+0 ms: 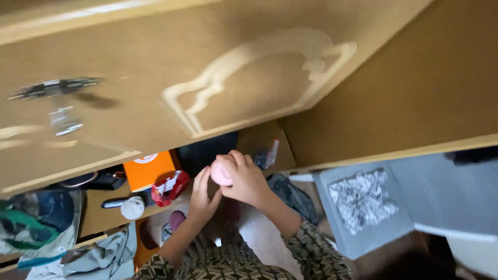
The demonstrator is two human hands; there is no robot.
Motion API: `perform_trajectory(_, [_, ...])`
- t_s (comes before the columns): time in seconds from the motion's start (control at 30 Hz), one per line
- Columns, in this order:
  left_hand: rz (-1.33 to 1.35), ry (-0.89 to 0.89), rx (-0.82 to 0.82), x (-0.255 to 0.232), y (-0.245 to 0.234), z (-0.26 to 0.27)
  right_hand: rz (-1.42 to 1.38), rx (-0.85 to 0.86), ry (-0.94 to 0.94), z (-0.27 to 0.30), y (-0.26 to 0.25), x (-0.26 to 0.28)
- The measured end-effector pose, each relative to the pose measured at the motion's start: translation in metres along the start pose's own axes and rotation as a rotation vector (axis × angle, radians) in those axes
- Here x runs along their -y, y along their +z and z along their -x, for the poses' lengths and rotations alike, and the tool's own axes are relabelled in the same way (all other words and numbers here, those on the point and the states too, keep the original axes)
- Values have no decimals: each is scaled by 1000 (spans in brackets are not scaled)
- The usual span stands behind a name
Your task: The person organizes items in a wooden cabinet, closes and locks the cabinet door with a key, then sprays a blue liquid from a bottle onto a white cloth and wipes the exterior surface of the cabinet before placing various personal care and food items inside.
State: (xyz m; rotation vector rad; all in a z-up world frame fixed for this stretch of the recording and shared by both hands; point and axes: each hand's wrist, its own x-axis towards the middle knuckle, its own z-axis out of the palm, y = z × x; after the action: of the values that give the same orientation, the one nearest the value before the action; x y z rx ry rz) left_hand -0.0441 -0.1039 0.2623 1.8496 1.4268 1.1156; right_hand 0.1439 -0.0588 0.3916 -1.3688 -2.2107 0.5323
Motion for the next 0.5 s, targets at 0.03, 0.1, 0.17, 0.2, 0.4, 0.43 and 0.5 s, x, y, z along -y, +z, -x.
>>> perform_trajectory(0.03, [-15, 77, -67, -21, -16, -5, 2, -13, -101, -2, -24, 20])
perform_trajectory(0.1, [-42, 150, -164, -56, -51, -12, 2, -17, -234, -9, -68, 65])
perform_trajectory(0.17, [-45, 303, -255, -84, -89, -17, 117, -51, -347, -21, -110, 113])
perform_trajectory(0.2, [-59, 301, -284, -96, -109, -21, 114, -47, -378, -28, -128, 136])
perform_trajectory(0.4, [-286, 643, -536, -171, -251, -48, 289, 41, -687, -89, -207, 273])
perform_trajectory(0.43, [-320, 661, -598, -184, -279, -52, 234, 78, -697, -101, -216, 302])
perform_trajectory(0.5, [-361, 687, -668, -202, -328, -59, 182, 108, -717, -128, -228, 350])
